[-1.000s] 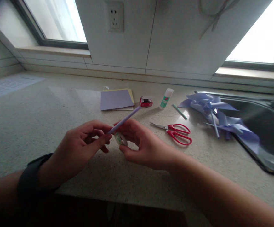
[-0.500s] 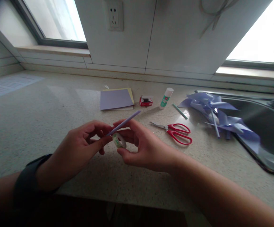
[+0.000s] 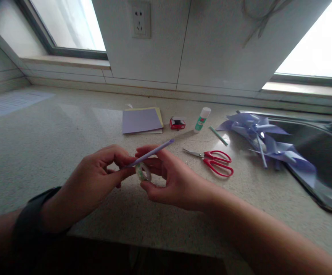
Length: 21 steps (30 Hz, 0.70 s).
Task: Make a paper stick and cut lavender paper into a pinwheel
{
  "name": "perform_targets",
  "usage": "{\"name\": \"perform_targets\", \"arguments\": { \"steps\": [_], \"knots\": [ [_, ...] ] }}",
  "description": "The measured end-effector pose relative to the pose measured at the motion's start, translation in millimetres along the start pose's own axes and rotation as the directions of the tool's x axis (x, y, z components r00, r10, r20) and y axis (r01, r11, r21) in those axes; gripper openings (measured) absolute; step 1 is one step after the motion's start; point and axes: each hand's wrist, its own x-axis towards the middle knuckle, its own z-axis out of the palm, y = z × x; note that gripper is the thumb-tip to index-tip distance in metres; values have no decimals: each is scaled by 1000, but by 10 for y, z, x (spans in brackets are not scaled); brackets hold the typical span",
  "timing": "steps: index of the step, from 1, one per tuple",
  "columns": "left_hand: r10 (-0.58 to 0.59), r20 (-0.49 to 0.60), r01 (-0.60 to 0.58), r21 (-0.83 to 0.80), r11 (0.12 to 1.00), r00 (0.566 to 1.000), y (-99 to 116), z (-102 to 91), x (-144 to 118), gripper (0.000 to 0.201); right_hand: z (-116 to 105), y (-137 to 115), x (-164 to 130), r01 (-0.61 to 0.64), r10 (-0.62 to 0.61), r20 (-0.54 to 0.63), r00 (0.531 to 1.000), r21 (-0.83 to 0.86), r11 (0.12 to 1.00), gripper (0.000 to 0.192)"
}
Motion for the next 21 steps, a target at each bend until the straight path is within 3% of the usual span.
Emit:
{"name": "perform_targets", "arguments": {
  "steps": [4, 11, 15, 21],
  "knots": [
    [-101, 34, 103, -42, 994, 994, 56, 9, 6, 15, -19, -6, 6, 11, -11, -2, 1000, -21, 1000, 61],
    [-108, 109, 124, -147, 981, 988, 128, 29, 16, 25, -83, 8, 26, 23, -25, -27, 999, -90, 996, 60],
    [-167, 142, 192, -192, 962, 976, 95, 29, 31, 26, -80, 9, 23, 9, -12, -22, 1000, -112, 994, 62],
    [-230, 102, 242, -123, 963, 968, 131, 13, 38, 25, -82, -53, 43, -23, 23, 6, 1000, -99, 995, 62]
  ]
}}
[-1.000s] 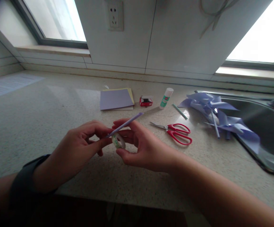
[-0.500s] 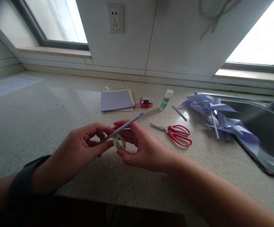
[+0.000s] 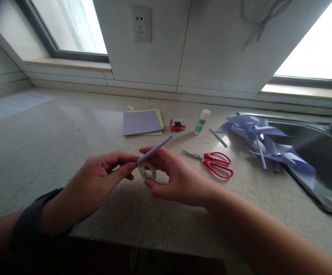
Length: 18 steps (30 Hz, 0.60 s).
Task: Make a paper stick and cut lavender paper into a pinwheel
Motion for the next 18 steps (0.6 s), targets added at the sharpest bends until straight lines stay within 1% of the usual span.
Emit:
{"name": "perform_targets", "arguments": {
  "steps": [3, 7, 13, 15, 18],
  "knots": [
    [-1, -7, 1, -27, 1000, 1000, 11, 4, 2, 24, -15, -15, 5, 31, -31, 20, 999, 3, 1000, 61],
    [-3, -6, 2, -130, 991, 1000, -16, 17, 6, 23, -20, -10, -8, 76, -75, 29, 997, -25, 997, 59],
    [-33, 20, 36, -191, 981, 999, -17, 21, 15, 22, -41, 3, -38, 65, -63, 56, 996, -30, 997, 62],
    [-46, 37, 51, -161, 986, 998, -10, 2, 22, 22, -56, 21, -37, 63, -61, 72, 996, -35, 997, 64],
    [-51, 48, 55, -69, 996, 998, -13, -32, 35, 25, -71, 53, -22, 71, -70, 108, 992, -12, 997, 66]
  ]
}}
